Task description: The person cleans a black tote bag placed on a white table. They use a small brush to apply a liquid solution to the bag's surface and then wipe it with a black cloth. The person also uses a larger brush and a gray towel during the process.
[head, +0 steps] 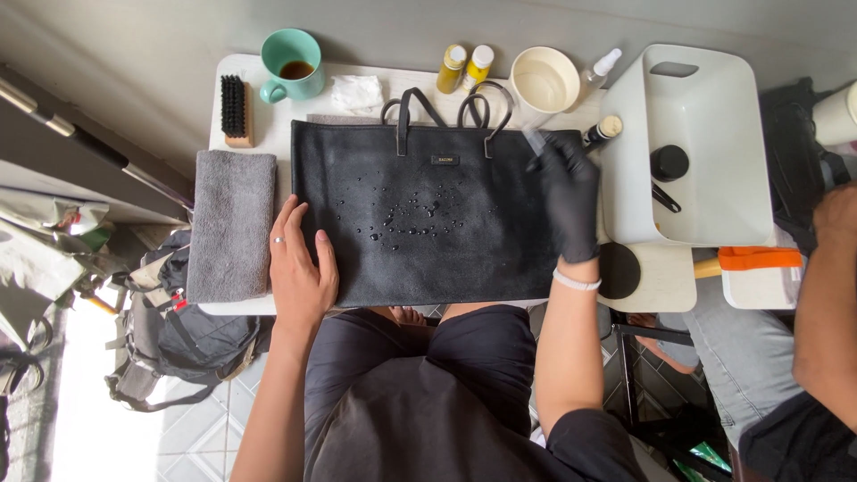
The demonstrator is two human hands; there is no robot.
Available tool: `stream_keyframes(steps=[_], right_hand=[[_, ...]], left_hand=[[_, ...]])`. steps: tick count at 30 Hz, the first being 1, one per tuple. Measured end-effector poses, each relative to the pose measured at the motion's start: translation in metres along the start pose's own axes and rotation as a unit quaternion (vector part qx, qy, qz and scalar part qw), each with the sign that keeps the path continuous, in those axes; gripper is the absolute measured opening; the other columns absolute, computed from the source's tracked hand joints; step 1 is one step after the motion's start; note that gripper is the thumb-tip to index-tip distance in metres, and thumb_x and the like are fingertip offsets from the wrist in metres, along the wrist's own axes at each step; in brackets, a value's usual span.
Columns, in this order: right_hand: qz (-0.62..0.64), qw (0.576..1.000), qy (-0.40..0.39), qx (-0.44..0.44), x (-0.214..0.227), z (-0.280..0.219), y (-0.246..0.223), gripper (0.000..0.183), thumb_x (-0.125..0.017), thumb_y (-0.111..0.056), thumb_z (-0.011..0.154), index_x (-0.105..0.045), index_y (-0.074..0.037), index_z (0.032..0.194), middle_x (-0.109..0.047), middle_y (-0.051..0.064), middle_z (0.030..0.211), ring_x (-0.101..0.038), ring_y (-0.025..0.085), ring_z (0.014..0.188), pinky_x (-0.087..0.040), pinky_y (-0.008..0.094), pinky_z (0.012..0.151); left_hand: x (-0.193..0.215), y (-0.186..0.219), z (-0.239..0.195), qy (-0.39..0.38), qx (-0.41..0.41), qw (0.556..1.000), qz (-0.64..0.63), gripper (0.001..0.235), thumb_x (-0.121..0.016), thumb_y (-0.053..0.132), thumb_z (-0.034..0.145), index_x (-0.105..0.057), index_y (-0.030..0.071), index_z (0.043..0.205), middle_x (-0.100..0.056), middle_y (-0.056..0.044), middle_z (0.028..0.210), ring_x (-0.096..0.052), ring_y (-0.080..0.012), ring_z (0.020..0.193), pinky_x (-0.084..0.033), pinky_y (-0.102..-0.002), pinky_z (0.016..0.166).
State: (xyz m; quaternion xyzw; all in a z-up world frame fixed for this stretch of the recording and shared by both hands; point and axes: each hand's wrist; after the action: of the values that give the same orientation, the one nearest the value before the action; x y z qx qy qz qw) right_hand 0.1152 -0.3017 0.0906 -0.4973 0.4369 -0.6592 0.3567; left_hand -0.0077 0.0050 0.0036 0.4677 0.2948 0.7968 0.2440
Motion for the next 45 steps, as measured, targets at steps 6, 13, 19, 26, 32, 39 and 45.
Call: stream_keyframes(steps=[6, 13, 19, 26, 32, 39, 45], right_hand=[[-0.051, 0.968, -0.131, 0.205, -0.058, -0.086, 0.014, 0.024, -0.069, 0.005, 0.092, -0.075, -0.007, 0.112, -0.074, 0.013, 0.099, -0.073, 0.029, 0.098, -0.058, 0.037, 0.084], [-0.155, 0.907, -0.204, 0.333, -0.088, -0.106, 0.061, 0.035, -0.061, -0.005, 0.095, -0.071, -0.012, 0.129, -0.064, 0.018, 0.094, -0.067, 0.038, 0.092, -0.057, 0.040, 0.079], [-0.242, 0.884, -0.241, 0.320, -0.089, -0.087, 0.035, 0.038, -0.060, -0.008, 0.095, -0.066, -0.015, 0.132, -0.062, 0.020, 0.093, -0.067, 0.043, 0.090, -0.057, 0.050, 0.074], [-0.240, 0.880, -0.237, 0.333, -0.094, -0.071, 0.036, 0.035, -0.061, -0.010, 0.094, -0.067, -0.014, 0.128, -0.063, 0.015, 0.093, -0.068, 0.039, 0.089, -0.058, 0.045, 0.074], [-0.262, 0.885, -0.201, 0.328, -0.100, -0.058, 0.043, 0.040, -0.062, -0.008, 0.093, -0.064, -0.012, 0.132, -0.061, 0.016, 0.089, -0.067, 0.040, 0.084, -0.056, 0.048, 0.069], [-0.322, 0.859, -0.233, 0.324, -0.115, -0.039, 0.023, 0.040, -0.064, -0.009, 0.091, -0.062, -0.015, 0.130, -0.060, 0.013, 0.089, -0.068, 0.037, 0.084, -0.057, 0.047, 0.069], [-0.387, 0.815, -0.213, 0.374, -0.132, -0.046, -0.006, 0.028, -0.067, -0.010, 0.087, -0.065, -0.013, 0.115, -0.061, 0.013, 0.092, -0.067, 0.035, 0.085, -0.058, 0.045, 0.072]], left_hand=[[-0.002, -0.004, 0.000, 0.000, 0.000, 1.000, 0.005, 0.037, -0.044, 0.013, 0.108, -0.047, -0.003, 0.141, -0.048, -0.025, 0.146, -0.047, -0.0420, 0.139, -0.039, -0.050, 0.115], [0.000, -0.003, 0.000, 0.004, -0.002, 1.000, -0.011, 0.038, -0.039, 0.011, 0.109, -0.044, -0.004, 0.143, -0.048, -0.026, 0.145, -0.047, -0.0435, 0.138, -0.038, -0.051, 0.115], [0.000, -0.001, -0.002, 0.003, 0.000, 1.000, -0.018, 0.038, -0.039, 0.012, 0.109, -0.044, -0.004, 0.143, -0.048, -0.026, 0.146, -0.047, -0.0433, 0.139, -0.038, -0.051, 0.115], [0.002, -0.003, -0.001, -0.008, 0.009, 1.000, -0.019, 0.040, -0.041, 0.013, 0.108, -0.044, -0.004, 0.144, -0.047, -0.026, 0.148, -0.046, -0.0429, 0.140, -0.038, -0.051, 0.116], [0.001, -0.004, -0.002, -0.009, 0.008, 1.000, -0.016, 0.039, -0.043, 0.014, 0.108, -0.045, -0.004, 0.143, -0.047, -0.025, 0.147, -0.046, -0.0429, 0.141, -0.038, -0.051, 0.116], [0.000, -0.005, 0.000, -0.007, 0.011, 1.000, -0.022, 0.040, -0.043, 0.013, 0.107, -0.045, -0.004, 0.143, -0.047, -0.025, 0.147, -0.045, -0.0430, 0.141, -0.038, -0.051, 0.116], [0.001, -0.005, 0.000, -0.005, 0.005, 1.000, -0.018, 0.038, -0.043, 0.010, 0.107, -0.045, -0.004, 0.143, -0.047, -0.026, 0.147, -0.045, -0.0433, 0.141, -0.038, -0.052, 0.116]])
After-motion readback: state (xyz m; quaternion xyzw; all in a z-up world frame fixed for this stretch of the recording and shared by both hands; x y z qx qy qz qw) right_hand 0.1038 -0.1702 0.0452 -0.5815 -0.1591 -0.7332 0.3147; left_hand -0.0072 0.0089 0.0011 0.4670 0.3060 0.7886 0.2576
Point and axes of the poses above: each hand's wrist, its own z-axis towards the middle knuckle, its own x-axis out of the back of the hand, y = z × x
